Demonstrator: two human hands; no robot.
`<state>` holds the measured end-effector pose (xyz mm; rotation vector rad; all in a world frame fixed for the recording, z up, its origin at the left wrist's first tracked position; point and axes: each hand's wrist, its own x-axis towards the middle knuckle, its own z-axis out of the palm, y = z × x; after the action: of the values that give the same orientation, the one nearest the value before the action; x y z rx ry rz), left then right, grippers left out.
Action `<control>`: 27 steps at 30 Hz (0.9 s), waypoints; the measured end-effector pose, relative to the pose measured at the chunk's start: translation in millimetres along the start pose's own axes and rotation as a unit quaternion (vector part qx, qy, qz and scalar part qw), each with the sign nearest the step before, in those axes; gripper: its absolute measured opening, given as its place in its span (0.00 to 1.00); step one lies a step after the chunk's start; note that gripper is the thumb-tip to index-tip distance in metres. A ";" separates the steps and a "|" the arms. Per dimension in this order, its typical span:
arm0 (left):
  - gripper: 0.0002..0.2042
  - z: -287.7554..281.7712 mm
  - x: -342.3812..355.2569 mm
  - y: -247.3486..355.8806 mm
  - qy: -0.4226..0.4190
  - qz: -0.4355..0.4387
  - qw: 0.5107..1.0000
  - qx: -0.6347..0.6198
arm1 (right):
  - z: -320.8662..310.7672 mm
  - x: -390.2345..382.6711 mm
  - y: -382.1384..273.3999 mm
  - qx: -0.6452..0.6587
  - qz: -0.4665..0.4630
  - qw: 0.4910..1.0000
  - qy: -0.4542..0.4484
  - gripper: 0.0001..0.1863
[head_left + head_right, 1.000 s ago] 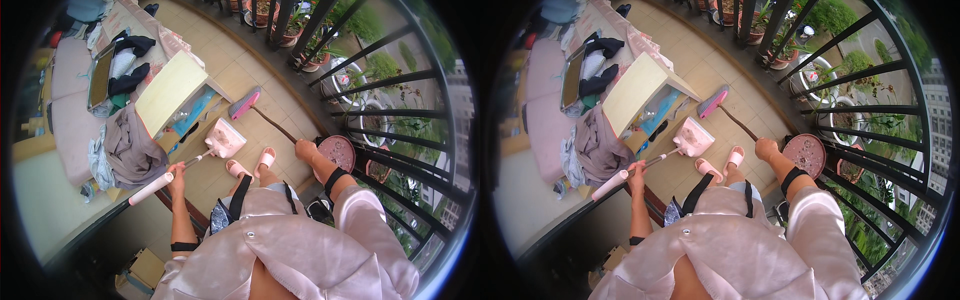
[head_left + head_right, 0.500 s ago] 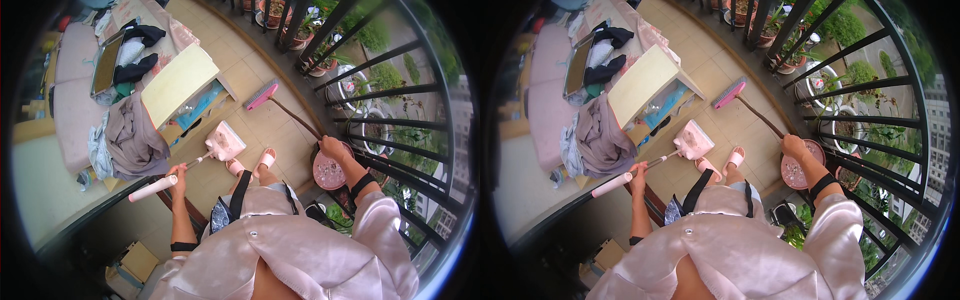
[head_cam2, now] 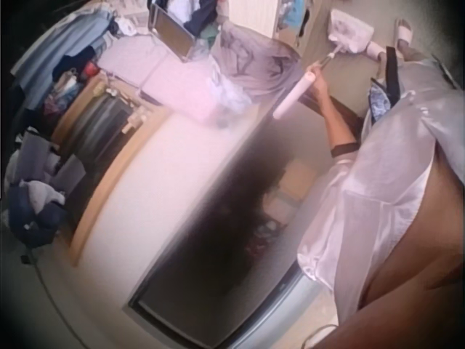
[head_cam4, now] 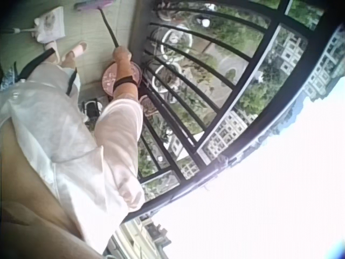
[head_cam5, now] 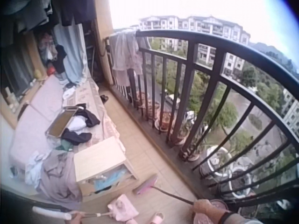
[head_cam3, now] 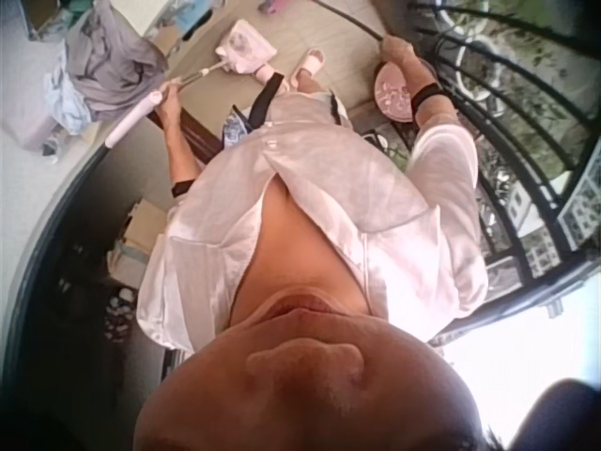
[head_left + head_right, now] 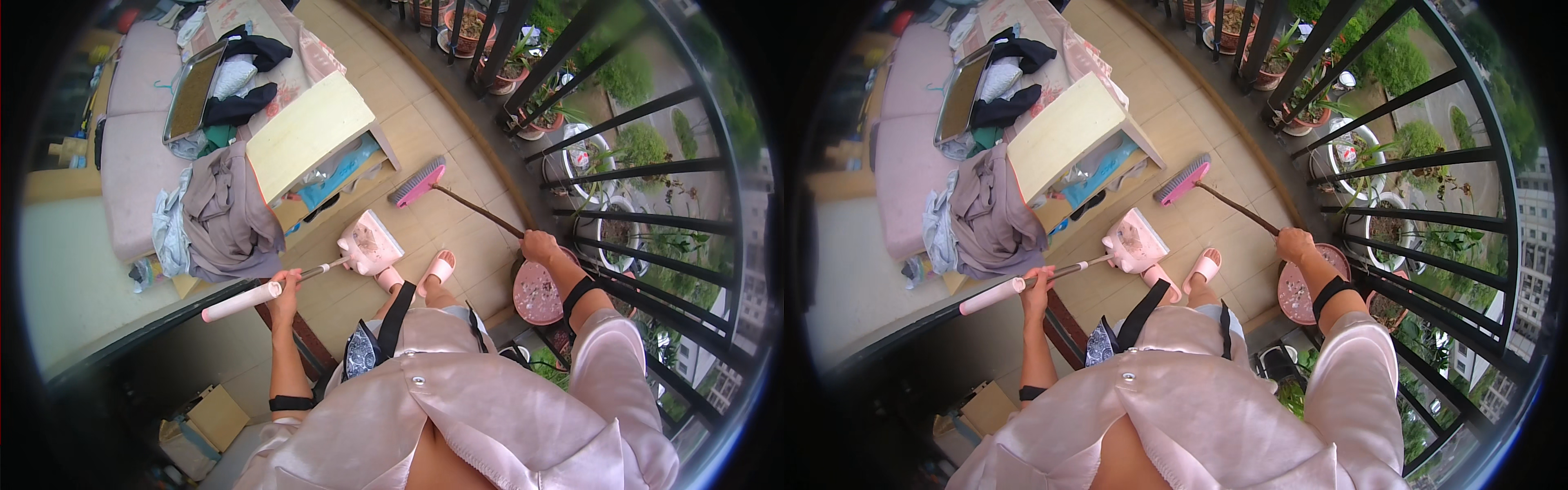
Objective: The person sweeps a tiled floor using a pink broom and dustpan, moving debris into the dustpan. The person works around furniture and then sweeps the balcony area near potted plants.
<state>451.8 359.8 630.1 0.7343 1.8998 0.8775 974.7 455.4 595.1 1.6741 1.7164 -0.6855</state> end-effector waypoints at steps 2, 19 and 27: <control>0.09 -2.5 3.2 -8.4 -0.001 0.023 1.000 -0.006 | -2.8 -9.2 20.9 -0.031 0.014 0.999 0.030 0.16; 0.09 101.3 28.6 2.2 -0.064 0.157 0.984 0.053 | 85.1 -28.0 -42.0 0.145 0.130 0.981 -0.009 0.21; 0.09 142.7 38.1 6.1 -0.115 0.116 0.980 0.113 | 100.1 -75.5 -74.5 0.513 0.116 0.843 -0.110 0.11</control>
<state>563.9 432.5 566.7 1.1647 1.7449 0.6871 907.9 326.6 580.5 2.2828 0.9394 -1.7974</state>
